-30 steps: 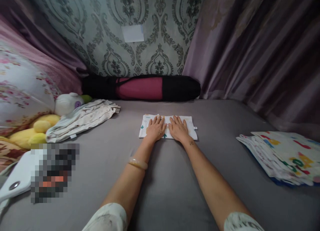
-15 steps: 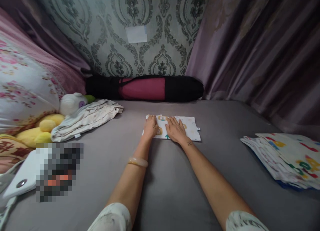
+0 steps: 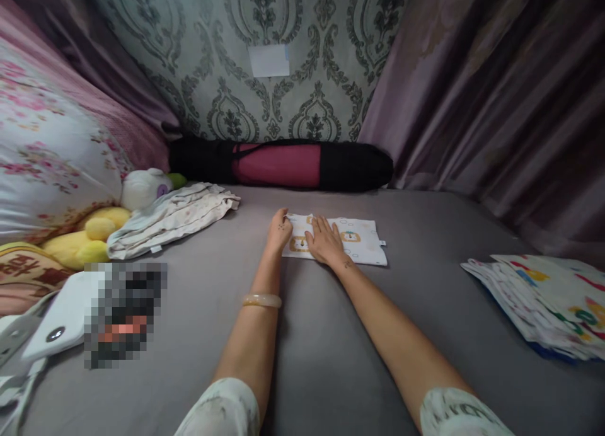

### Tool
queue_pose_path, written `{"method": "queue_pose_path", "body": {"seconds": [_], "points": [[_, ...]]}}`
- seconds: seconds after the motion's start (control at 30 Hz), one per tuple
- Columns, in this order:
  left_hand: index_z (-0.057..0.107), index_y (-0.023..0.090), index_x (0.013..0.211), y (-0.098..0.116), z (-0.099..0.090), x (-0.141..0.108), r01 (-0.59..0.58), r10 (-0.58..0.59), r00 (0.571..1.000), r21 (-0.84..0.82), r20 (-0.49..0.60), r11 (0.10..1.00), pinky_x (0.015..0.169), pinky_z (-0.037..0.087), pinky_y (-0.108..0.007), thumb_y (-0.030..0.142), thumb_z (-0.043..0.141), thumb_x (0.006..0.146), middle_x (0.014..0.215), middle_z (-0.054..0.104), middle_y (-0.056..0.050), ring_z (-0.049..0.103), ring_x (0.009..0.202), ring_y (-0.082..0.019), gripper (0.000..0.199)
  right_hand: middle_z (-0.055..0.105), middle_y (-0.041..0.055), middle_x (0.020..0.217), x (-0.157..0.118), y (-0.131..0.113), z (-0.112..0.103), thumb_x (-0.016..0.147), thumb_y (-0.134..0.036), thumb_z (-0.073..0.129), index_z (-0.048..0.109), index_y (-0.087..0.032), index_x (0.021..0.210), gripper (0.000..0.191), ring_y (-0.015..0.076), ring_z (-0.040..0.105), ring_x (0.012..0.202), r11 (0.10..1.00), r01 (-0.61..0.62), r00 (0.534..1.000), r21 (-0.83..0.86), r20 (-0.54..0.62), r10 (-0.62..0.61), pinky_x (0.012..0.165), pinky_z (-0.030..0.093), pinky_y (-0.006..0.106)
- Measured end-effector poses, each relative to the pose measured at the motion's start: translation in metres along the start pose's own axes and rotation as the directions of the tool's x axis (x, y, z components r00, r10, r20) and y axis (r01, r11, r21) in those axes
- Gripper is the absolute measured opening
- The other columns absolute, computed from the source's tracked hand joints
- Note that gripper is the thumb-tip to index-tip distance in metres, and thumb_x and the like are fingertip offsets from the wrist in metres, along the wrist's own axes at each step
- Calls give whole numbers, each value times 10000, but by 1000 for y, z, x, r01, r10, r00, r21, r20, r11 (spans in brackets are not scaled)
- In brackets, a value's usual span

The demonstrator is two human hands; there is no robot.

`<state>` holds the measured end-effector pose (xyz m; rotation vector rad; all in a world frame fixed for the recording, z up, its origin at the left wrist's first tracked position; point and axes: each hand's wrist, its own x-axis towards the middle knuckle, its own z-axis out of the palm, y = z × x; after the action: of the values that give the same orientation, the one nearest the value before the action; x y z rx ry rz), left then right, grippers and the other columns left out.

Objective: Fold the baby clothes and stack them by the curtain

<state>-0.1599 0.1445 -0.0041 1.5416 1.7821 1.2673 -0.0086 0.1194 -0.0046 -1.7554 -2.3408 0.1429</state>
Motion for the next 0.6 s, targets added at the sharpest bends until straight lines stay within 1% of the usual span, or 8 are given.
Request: {"method": "queue_pose_path", "body": {"seconds": [0.07, 0.13, 0.2, 0.27, 0.37, 0.43, 0.6], "points": [[618, 124, 1189, -5, -4, 4, 42, -46, 998, -77, -50, 996, 1021, 443, -366, 113, 392, 793, 1186, 668, -118, 602, 1137, -214, 456, 249, 123, 1569, 0, 1, 1, 987, -402, 233, 274, -52, 1498, 621, 238, 160, 1453, 1000, 2, 1000, 4, 9, -2, 1170, 83, 449], [635, 131, 1140, -8, -8, 7, 90, -101, 990, -120, -95, 989, 1005, 452, -357, 110, 391, 794, 1146, 680, -119, 613, 1112, -210, 424, 249, 132, 1568, 1, 0, -1, 985, -388, 242, 284, -43, 1493, 615, 248, 171, 1450, 1000, -9, 999, 10, 37, 9, 1167, 92, 459], [643, 131, 1100, -10, -11, 9, 114, -132, 983, -141, -131, 983, 1000, 452, -347, 120, 389, 811, 1124, 684, -123, 617, 1102, -206, 385, 253, 146, 1564, 3, -6, -4, 983, -371, 253, 294, -37, 1487, 607, 265, 182, 1446, 999, -31, 999, 15, 41, 30, 1162, 97, 478], [645, 134, 1070, -9, -14, 10, 122, -145, 978, -154, -151, 981, 998, 451, -341, 134, 385, 827, 1111, 685, -122, 619, 1095, -201, 355, 252, 156, 1563, 7, -16, -4, 982, -363, 263, 307, -33, 1481, 600, 276, 182, 1445, 999, -29, 999, 13, 17, 29, 1161, 86, 481], [644, 133, 1043, -8, -16, 9, 146, -170, 974, -154, -153, 977, 990, 455, -343, 123, 379, 830, 1093, 688, -125, 626, 1076, -198, 340, 245, 151, 1566, 12, -32, 0, 985, -377, 259, 314, -37, 1480, 603, 269, 169, 1449, 1000, 9, 1000, 10, 3, -9, 1165, 60, 466], [639, 121, 1046, -8, -16, 8, 155, -176, 974, -148, -146, 977, 992, 452, -337, 109, 377, 828, 1099, 687, -135, 625, 1077, -196, 341, 256, 146, 1563, 15, -39, 4, 988, -389, 246, 312, -37, 1481, 610, 267, 168, 1449, 1000, 15, 1000, 15, 8, -15, 1165, 49, 471], [635, 132, 1043, -11, -17, 9, 158, -178, 974, -145, -140, 977, 996, 448, -332, 111, 373, 834, 1116, 684, -129, 617, 1090, -191, 336, 280, 141, 1555, 16, -39, 9, 986, -387, 247, 310, -36, 1482, 610, 265, 167, 1449, 1000, 10, 1000, 21, 7, -10, 1166, 44, 474]]}}
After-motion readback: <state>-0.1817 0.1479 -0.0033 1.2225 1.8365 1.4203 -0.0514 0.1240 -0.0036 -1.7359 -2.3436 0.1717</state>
